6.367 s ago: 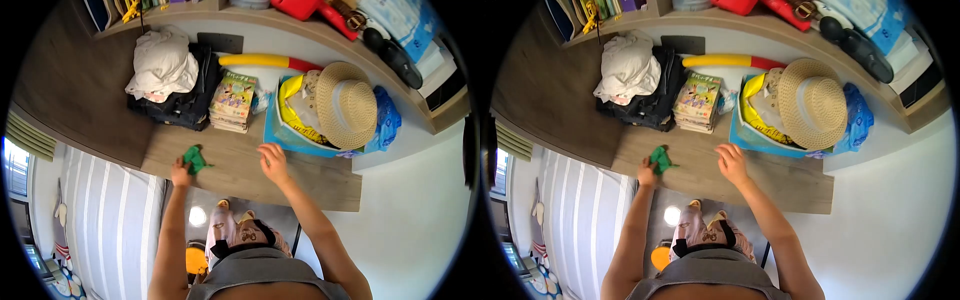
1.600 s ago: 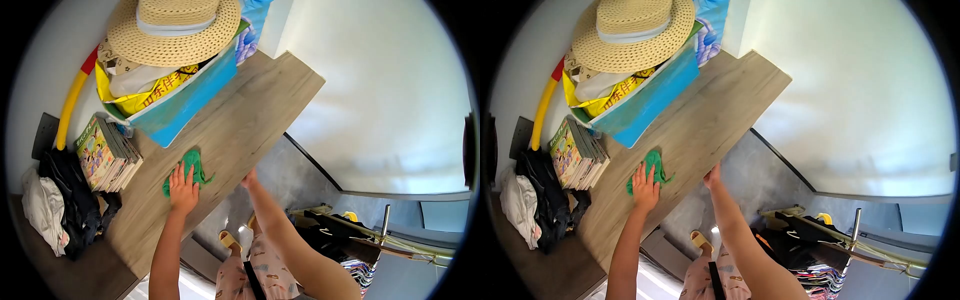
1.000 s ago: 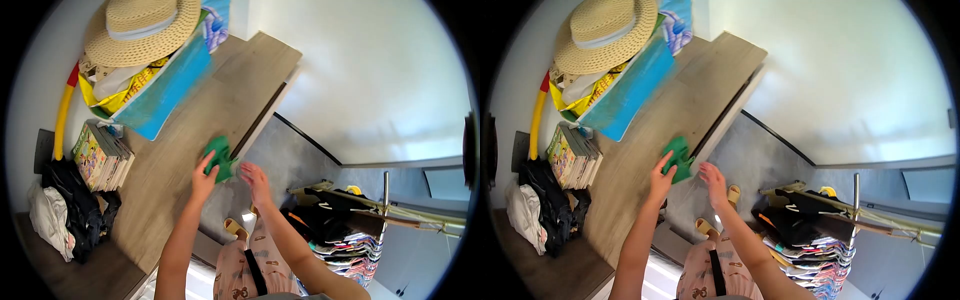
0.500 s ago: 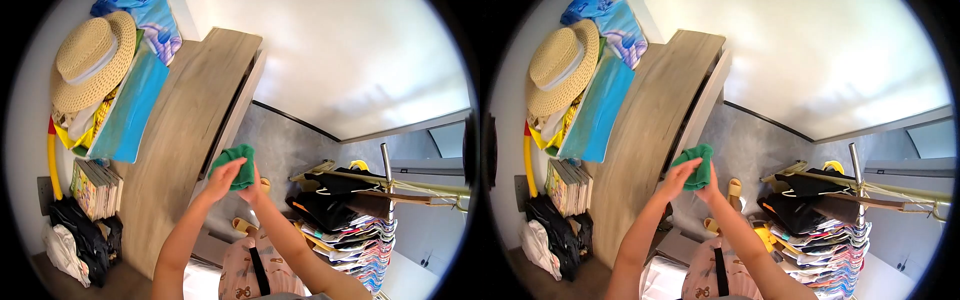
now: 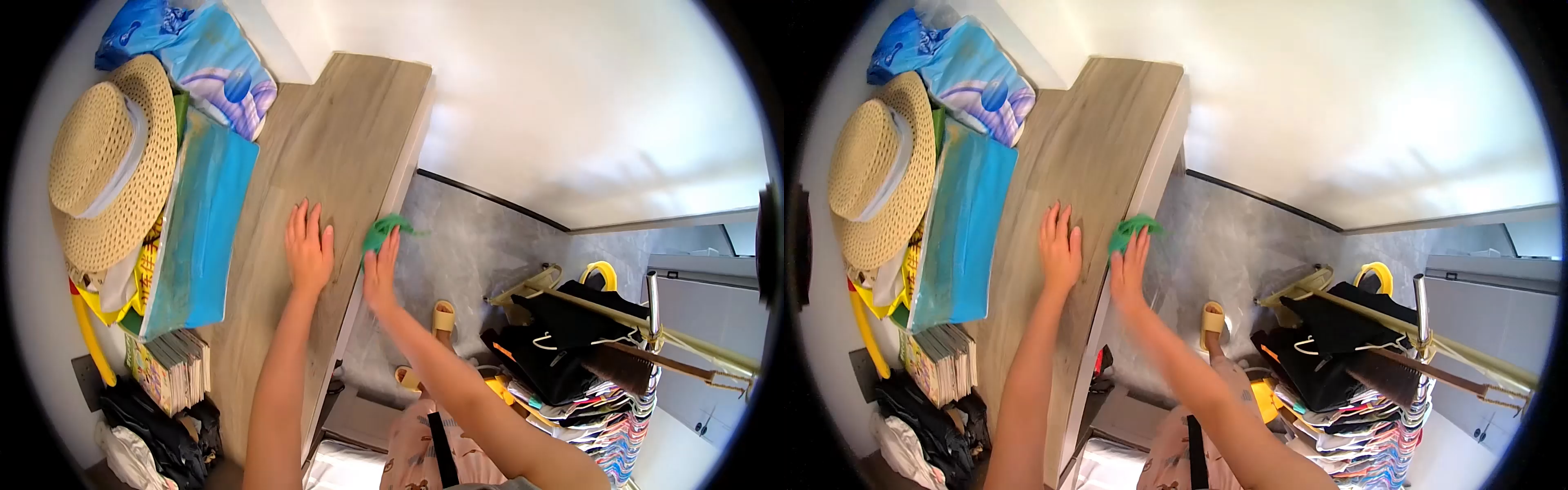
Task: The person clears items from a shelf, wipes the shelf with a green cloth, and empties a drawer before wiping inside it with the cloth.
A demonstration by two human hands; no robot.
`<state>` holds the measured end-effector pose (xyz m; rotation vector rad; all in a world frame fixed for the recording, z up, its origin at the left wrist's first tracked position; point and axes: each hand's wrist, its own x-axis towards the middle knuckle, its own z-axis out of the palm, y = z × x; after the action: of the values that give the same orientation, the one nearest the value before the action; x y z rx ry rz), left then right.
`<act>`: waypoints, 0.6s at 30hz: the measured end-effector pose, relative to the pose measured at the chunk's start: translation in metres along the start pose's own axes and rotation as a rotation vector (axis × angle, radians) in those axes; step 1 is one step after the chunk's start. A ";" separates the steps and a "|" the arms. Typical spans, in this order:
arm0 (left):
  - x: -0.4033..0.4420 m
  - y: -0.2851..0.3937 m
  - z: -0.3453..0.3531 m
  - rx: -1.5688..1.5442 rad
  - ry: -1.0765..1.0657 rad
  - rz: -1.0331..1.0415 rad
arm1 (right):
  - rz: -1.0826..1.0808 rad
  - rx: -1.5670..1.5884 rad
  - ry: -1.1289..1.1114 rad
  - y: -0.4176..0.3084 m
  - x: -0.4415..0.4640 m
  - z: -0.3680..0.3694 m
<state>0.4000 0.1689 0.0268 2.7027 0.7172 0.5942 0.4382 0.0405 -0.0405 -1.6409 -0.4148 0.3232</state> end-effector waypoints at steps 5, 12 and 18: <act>0.003 0.003 -0.003 0.035 -0.040 -0.017 | -0.077 0.057 0.058 0.046 0.091 0.016; 0.005 0.005 -0.007 0.023 -0.106 -0.061 | -0.074 0.012 0.065 0.098 0.190 0.016; 0.008 0.008 -0.010 0.001 -0.141 -0.098 | 0.352 0.601 -0.064 0.048 0.283 -0.027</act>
<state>0.4055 0.1683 0.0406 2.6600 0.8069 0.3760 0.7068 0.1394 -0.0756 -1.1050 -0.0548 0.6930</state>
